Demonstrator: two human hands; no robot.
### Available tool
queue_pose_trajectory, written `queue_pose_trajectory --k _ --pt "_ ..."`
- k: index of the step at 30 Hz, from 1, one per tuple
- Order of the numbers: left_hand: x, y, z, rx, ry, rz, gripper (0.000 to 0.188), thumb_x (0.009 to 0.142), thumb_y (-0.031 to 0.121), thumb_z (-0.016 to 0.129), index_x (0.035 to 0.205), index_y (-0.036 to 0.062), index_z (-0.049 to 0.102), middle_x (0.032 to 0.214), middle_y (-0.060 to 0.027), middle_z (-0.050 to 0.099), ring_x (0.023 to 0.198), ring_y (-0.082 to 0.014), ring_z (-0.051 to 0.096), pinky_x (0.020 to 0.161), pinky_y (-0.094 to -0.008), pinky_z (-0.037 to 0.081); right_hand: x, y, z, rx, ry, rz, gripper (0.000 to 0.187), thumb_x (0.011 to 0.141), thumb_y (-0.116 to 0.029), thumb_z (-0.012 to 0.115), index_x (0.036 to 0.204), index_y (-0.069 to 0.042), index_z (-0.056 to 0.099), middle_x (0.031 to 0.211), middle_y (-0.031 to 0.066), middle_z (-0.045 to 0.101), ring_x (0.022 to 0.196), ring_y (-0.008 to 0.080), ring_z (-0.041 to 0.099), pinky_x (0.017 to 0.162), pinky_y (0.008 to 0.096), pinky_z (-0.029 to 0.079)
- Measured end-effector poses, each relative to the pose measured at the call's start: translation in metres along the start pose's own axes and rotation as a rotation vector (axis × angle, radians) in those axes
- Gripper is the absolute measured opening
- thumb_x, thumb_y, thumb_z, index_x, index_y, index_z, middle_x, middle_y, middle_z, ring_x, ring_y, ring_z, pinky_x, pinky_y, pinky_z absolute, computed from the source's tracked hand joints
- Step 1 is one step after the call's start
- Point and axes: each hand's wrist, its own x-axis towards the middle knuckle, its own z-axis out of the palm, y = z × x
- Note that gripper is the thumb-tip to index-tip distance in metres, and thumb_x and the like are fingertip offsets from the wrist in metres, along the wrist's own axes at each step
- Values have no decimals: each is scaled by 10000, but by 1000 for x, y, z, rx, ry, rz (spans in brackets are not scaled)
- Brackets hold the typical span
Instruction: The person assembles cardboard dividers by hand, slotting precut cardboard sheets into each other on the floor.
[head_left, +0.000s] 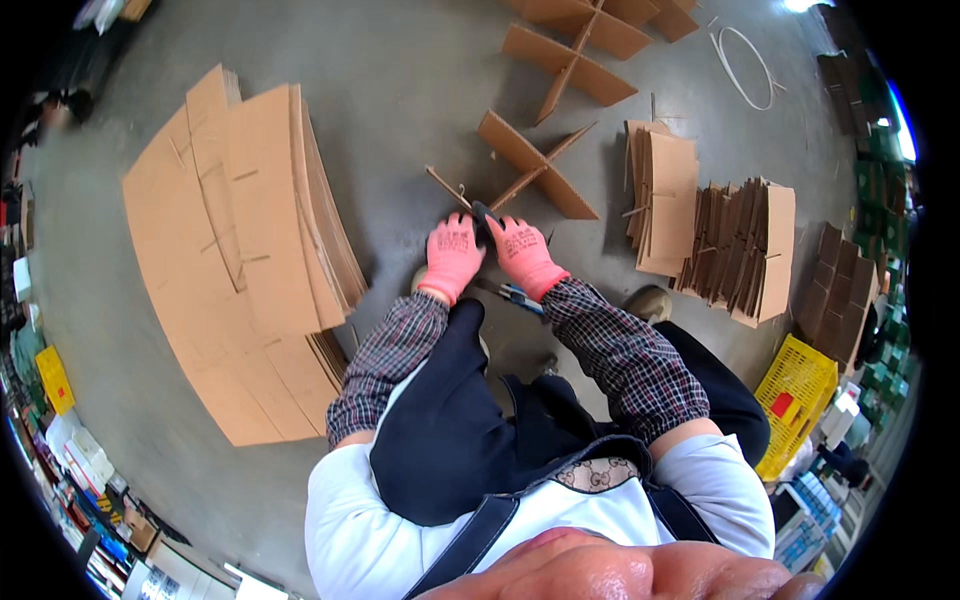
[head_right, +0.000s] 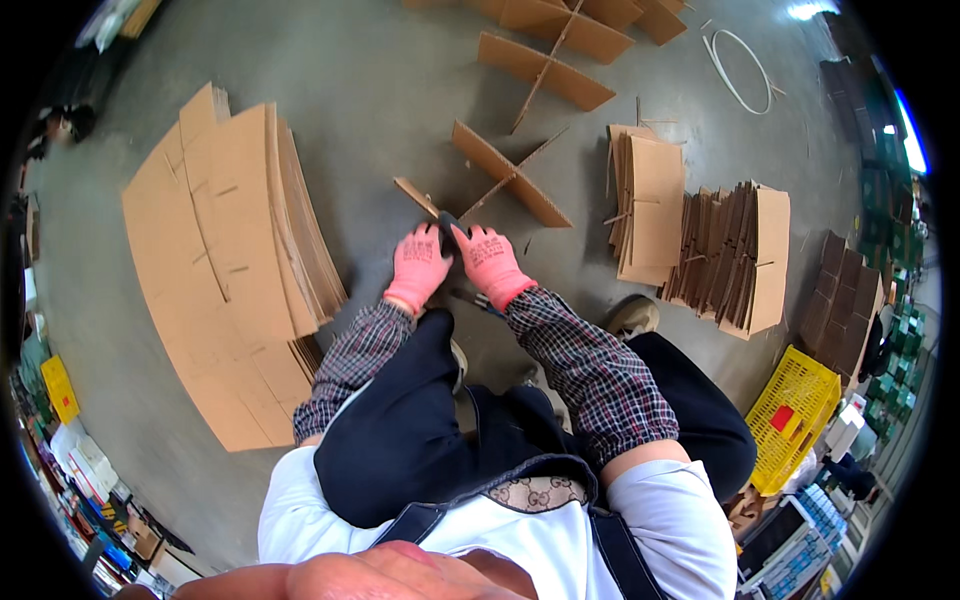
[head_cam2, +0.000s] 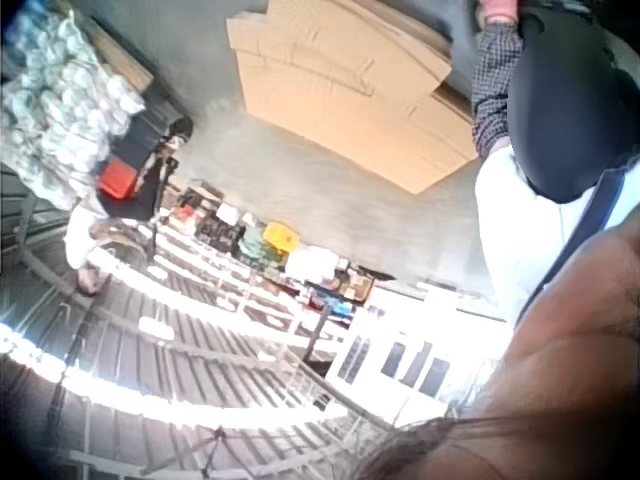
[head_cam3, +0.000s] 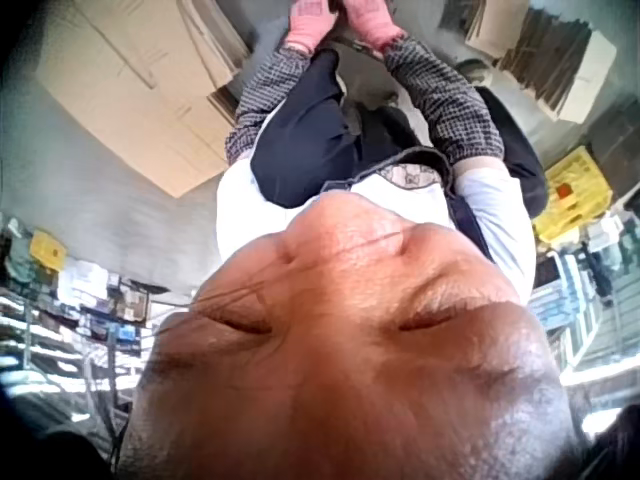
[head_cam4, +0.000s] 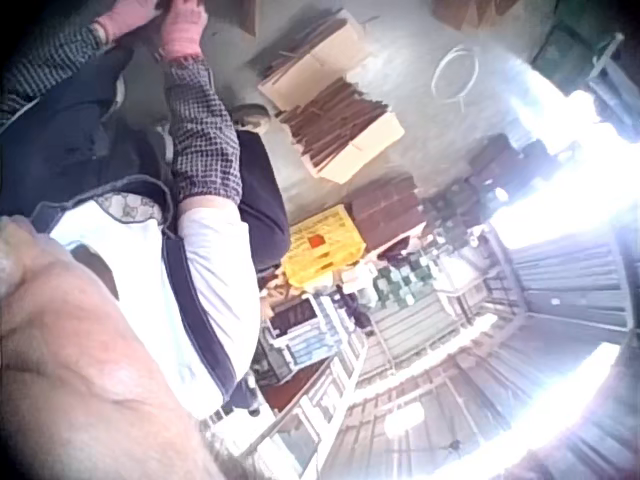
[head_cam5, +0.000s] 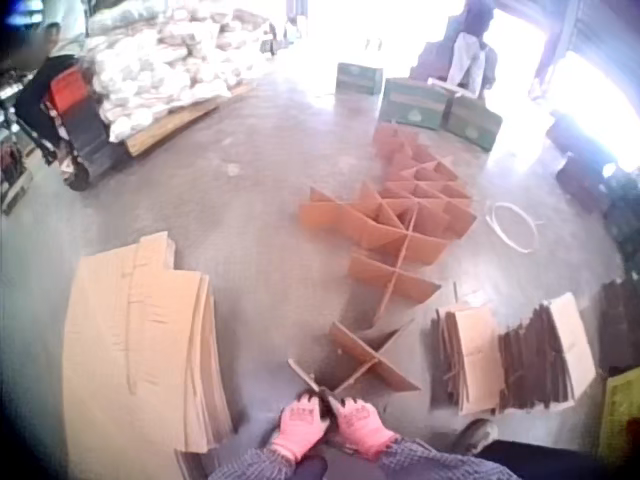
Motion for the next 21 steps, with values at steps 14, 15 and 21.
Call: queue_pose_trajectory --k 14,15,21 --pt "-73 -41 -78 -254 538 -18 766 573 137 793 1228 26 413 1295 -224 360 1194 -400 386 992 -423 373 65 -66 -104 -62 116 -458 388 751 -148 536 1138 -170 559 1038 25 535 880 198 545 700 379 443" --pt "-53 -44 -75 -282 539 -50 769 604 128 779 1256 25 384 1317 -250 323 1212 -410 371 990 -422 375 90 -63 -112 -165 186 -469 386 761 -146 531 1146 -172 542 1049 31 536 895 205 554 718 394 452" --pt "3 7 -161 -105 643 337 804 655 253 752 1322 67 343 1383 -262 215 1260 -429 269 1047 -482 255 231 74 -141 -340 336 229 573 738 -147 633 1278 -173 443 1231 89 481 1119 290 477 920 489 387"
